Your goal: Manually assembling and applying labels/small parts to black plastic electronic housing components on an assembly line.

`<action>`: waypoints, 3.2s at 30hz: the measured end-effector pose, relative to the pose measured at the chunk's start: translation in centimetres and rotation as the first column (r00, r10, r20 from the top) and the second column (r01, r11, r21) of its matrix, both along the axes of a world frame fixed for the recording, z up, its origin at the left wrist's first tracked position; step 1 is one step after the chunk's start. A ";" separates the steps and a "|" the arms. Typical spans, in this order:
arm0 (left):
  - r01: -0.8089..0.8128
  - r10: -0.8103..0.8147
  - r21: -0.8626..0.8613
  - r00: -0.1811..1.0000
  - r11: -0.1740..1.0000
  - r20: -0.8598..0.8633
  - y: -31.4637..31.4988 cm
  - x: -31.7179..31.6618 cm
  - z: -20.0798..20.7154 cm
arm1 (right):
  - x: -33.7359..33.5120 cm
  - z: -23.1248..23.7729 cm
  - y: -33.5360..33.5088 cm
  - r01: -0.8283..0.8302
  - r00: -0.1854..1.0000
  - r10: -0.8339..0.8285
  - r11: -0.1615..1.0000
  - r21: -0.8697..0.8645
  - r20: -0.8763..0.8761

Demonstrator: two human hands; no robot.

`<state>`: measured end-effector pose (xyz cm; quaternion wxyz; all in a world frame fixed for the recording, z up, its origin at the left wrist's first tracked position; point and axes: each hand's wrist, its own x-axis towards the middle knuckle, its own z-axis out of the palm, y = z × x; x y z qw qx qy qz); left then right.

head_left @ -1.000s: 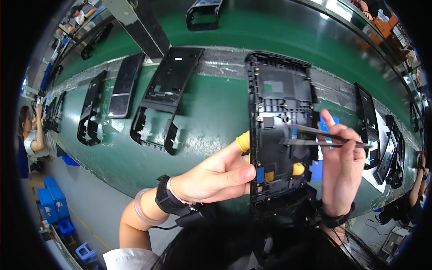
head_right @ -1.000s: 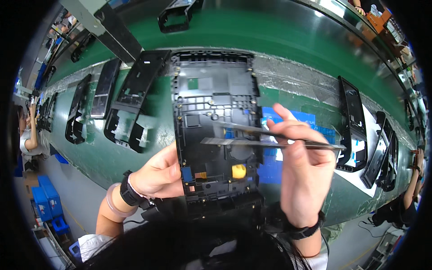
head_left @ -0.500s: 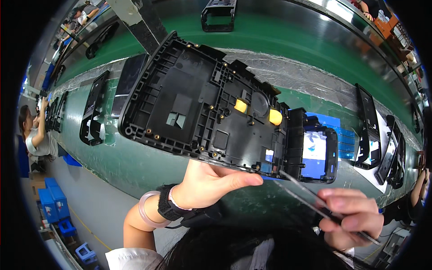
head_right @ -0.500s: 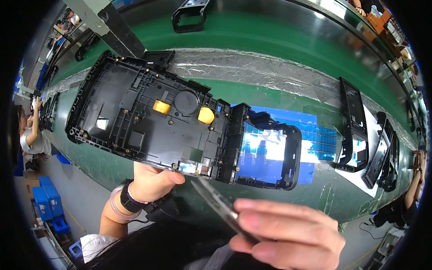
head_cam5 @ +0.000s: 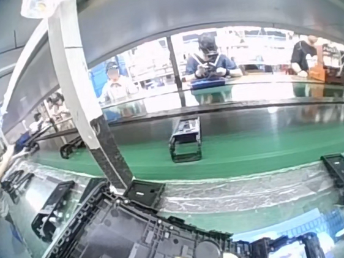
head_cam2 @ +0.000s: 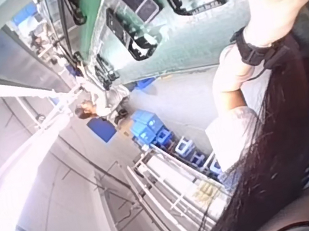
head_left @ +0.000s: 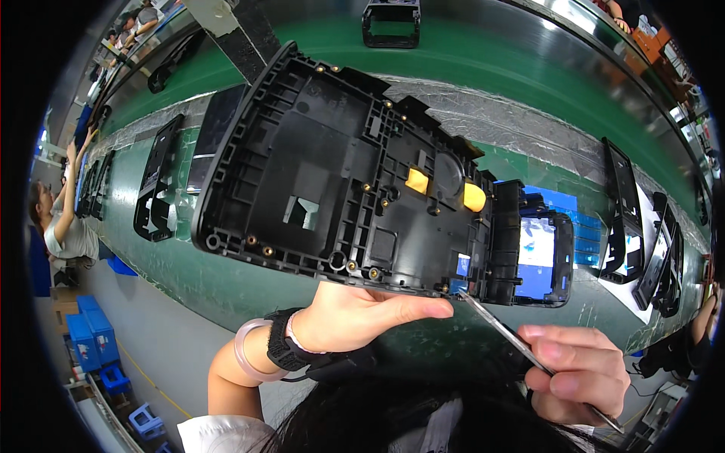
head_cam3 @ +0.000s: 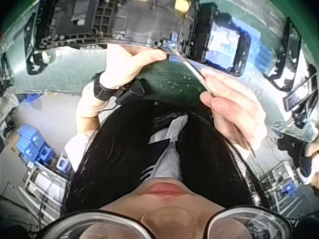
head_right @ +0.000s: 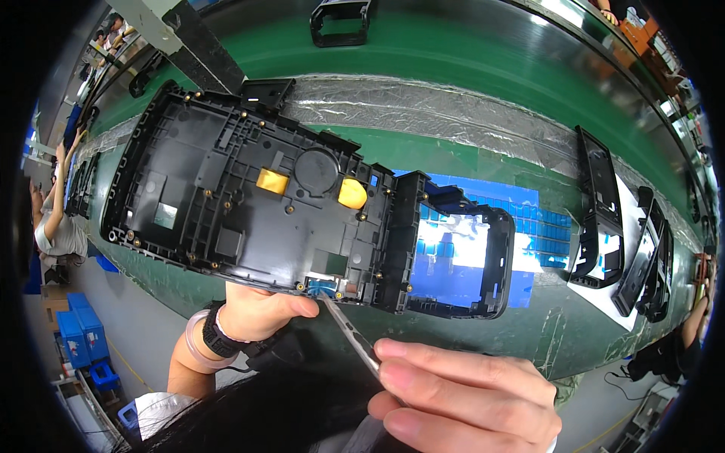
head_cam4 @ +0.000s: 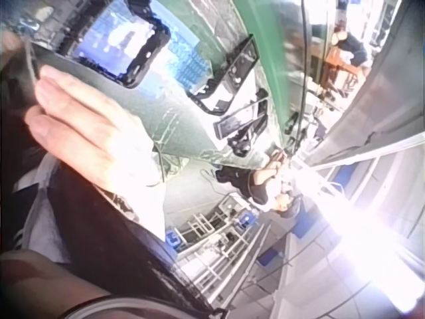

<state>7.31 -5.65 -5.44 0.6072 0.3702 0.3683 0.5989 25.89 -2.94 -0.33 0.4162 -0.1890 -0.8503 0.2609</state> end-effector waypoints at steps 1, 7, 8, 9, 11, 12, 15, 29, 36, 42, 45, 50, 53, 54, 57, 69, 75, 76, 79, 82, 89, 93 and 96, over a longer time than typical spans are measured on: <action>0.015 -0.014 0.008 0.998 1.000 -0.054 0.0 -0.1 0.0 | 0.0 -0.2 -0.1 0.028 0.999 -0.029 0.999 -0.018 -0.042; 0.117 -0.117 -0.008 0.985 0.993 -0.126 0.0 -0.4 -0.4 | -1.0 -1.4 -0.4 0.175 0.926 -0.251 0.947 -0.268 -0.281; 0.177 -0.176 0.004 0.978 0.984 -0.111 0.0 -0.5 -0.4 | -1.0 -1.3 -0.3 0.197 0.899 -0.311 0.916 -0.349 -0.308; 0.180 -0.179 0.006 0.978 0.984 -0.110 -0.3 -0.7 -0.9 | -0.9 -1.2 -0.2 0.207 0.898 -0.323 0.910 -0.359 -0.300; 0.089 -0.094 -0.044 0.985 0.995 -0.144 -1.0 -1.2 -2.3 | -1.0 -0.9 -0.4 0.225 0.877 -0.371 0.879 -0.421 -0.305; 0.084 -0.091 -0.047 0.985 0.995 -0.145 -0.9 -1.0 -1.9 | -1.1 -1.0 -0.3 0.232 0.858 -0.413 0.842 -0.486 -0.307; 0.050 0.012 0.220 0.962 0.974 -0.272 -0.2 -0.5 -0.4 | -1.0 -0.8 0.1 0.119 0.840 -0.398 0.798 -0.590 -0.370; 0.074 -0.055 0.168 0.992 0.983 -0.114 0.1 -0.4 -0.4 | -0.7 -1.5 0.2 0.191 0.900 -0.299 0.925 -0.329 -0.318; 0.165 -0.102 0.250 0.963 0.954 -0.248 0.6 -0.7 -0.6 | -0.3 -1.4 0.0 0.188 0.937 -0.233 0.964 -0.187 -0.262; 0.223 -0.211 0.210 0.974 0.952 -0.079 0.5 -0.8 -1.1 | -0.2 -1.1 0.0 0.174 0.963 -0.190 0.980 -0.097 -0.192; 0.298 -0.307 0.252 0.952 0.921 -0.004 0.8 -1.0 -1.2 | -0.1 -0.9 0.2 0.170 0.971 -0.178 0.983 -0.062 -0.159; 0.344 -0.370 0.208 0.923 0.916 0.104 1.1 -0.6 -1.1 | 0.3 -0.8 0.2 0.218 0.956 -0.226 0.974 -0.063 -0.187; 0.380 -0.421 0.235 0.893 0.895 0.158 1.3 -0.4 -0.8 | 0.0 -0.6 0.0 0.244 0.950 -0.251 0.968 -0.060 -0.188; 0.383 -0.423 0.234 0.892 0.894 0.158 1.3 -0.3 -0.7 | 0.0 -0.4 0.0 0.245 0.955 -0.247 0.969 -0.035 -0.162; 0.414 -0.420 0.071 0.887 0.907 0.194 1.1 -0.3 -0.2 | 0.1 -0.5 0.1 0.259 0.954 -0.257 0.966 -0.008 -0.156; 0.416 -0.412 0.100 0.781 0.904 0.470 1.3 0.4 -0.1 | 12.0 0.3 -2.1 0.933 0.342 -0.881 0.359 0.010 -0.326; 0.458 -0.388 -0.048 0.799 0.887 0.459 1.6 0.0 -0.4 | 23.1 -0.9 -8.4 0.999 0.020 -0.979 0.014 0.031 -0.201; 0.435 -0.416 0.114 0.700 0.893 0.580 1.8 0.0 -0.6 | 24.4 -2.0 -8.8 0.747 0.376 -0.772 0.580 -0.326 -0.512; 0.400 -0.417 0.154 0.740 0.904 0.527 1.9 -0.2 -1.0 | 30.3 -6.7 -11.4 0.990 -0.040 -0.971 -0.071 -0.121 0.236; 0.329 -0.356 0.137 0.857 0.934 0.373 1.9 0.1 -1.2 | 32.7 -9.1 -12.2 0.957 0.034 -0.925 -0.079 -0.280 0.377; 0.318 -0.319 0.045 0.920 0.947 0.225 1.7 -0.1 -0.3 | 37.1 -15.2 -13.3 0.943 -0.005 -0.842 -0.183 -0.277 0.539; 0.332 -0.330 0.040 0.904 0.942 0.273 1.8 -0.2 0.0 | 37.8 -17.3 -13.7 0.940 0.032 -0.814 -0.173 -0.294 0.581; 0.331 -0.332 0.041 0.915 0.943 0.229 1.8 -0.3 -0.1 | 37.9 -18.5 -14.0 0.958 0.032 -0.793 -0.149 -0.245 0.608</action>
